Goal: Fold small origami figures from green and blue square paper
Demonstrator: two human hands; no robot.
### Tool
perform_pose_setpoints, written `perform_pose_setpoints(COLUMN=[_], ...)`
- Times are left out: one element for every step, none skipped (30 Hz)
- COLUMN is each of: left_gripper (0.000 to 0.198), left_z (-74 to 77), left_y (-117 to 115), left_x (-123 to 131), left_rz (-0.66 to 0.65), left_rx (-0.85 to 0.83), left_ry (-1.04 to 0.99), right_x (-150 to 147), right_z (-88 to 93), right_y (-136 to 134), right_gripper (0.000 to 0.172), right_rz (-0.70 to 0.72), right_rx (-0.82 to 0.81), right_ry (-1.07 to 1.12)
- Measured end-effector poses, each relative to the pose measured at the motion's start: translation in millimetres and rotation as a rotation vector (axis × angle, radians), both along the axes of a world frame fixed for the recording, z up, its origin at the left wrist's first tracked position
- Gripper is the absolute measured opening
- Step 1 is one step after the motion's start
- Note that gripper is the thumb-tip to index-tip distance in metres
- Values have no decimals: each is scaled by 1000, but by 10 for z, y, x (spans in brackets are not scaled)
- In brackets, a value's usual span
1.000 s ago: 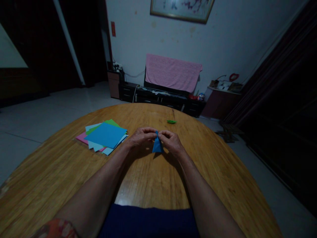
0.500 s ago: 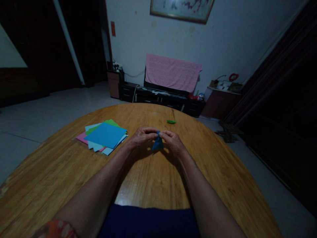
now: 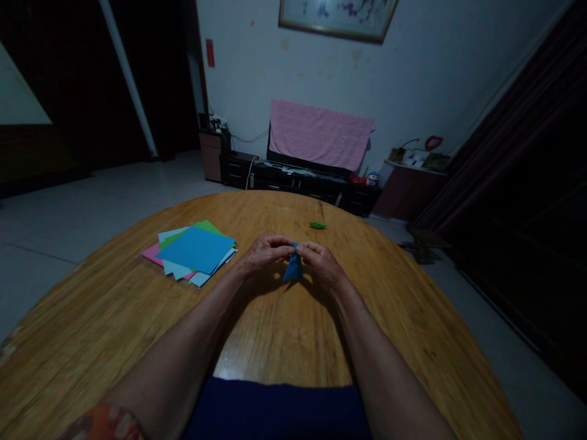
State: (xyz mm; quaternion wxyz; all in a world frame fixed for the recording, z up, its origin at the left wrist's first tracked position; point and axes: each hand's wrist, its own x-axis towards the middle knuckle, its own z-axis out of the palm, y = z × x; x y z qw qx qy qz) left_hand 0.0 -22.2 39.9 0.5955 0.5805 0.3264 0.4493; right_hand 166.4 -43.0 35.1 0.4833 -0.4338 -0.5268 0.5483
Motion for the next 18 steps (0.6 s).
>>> perform_pose_setpoints(left_gripper=[15, 15, 16, 16, 17, 18, 19, 20, 21, 21, 21, 21, 21, 20, 20, 20, 19, 17], left_z=[-4, -9, -14, -18, -22, -24, -25, -24, -23, -21, -19, -17, -15, -13, -9, -5, 1, 7], left_y=[5, 11, 17, 23, 29, 34, 39, 42, 45, 46, 45, 44, 40, 35, 29, 23, 16, 10], left_x=[-5, -10, -15, -19, -23, -26, -27, -27, -24, -21, -17, -12, -7, -2, 4, 9, 15, 21], left_rz=[-8, -15, -22, -31, -38, -42, -42, -38, -31, -23, -14, -6, 0, 7, 15, 24, 31, 36], left_rx=[2, 7, 14, 23, 34, 44, 53, 63, 74, 83, 91, 98, 102, 101, 98, 96, 96, 100], left_ry=[2, 7, 12, 19, 27, 37, 46, 55, 64, 71, 74, 74, 73, 70, 69, 69, 71, 74], right_x=[8, 15, 21, 25, 27, 27, 27, 27, 27, 28, 30, 33, 37, 41, 45, 49, 53, 56], right_z=[-12, -22, -29, -33, -35, -36, -36, -36, -38, -41, -45, -50, -55, -59, -62, -65, -66, -67], right_y=[5, 8, 10, 11, 11, 10, 10, 11, 14, 18, 23, 30, 36, 42, 48, 52, 56, 60], right_gripper=[26, 26, 26, 26, 26, 26, 25, 25, 25, 26, 26, 26, 26, 26, 26, 27, 27, 27], right_rz=[16, 32, 46, 59, 70, 75, 76, 71, 64, 58, 55, 50, 45, 37, 29, 21, 16, 14], right_rx=[-3, -2, 2, 7, 10, 9, 4, -7, -17, -23, -24, -19, -9, 2, 11, 18, 23, 27], right_ry=[9, 16, 21, 24, 26, 28, 29, 31, 31, 29, 22, 15, 7, 2, -4, -10, -16, -24])
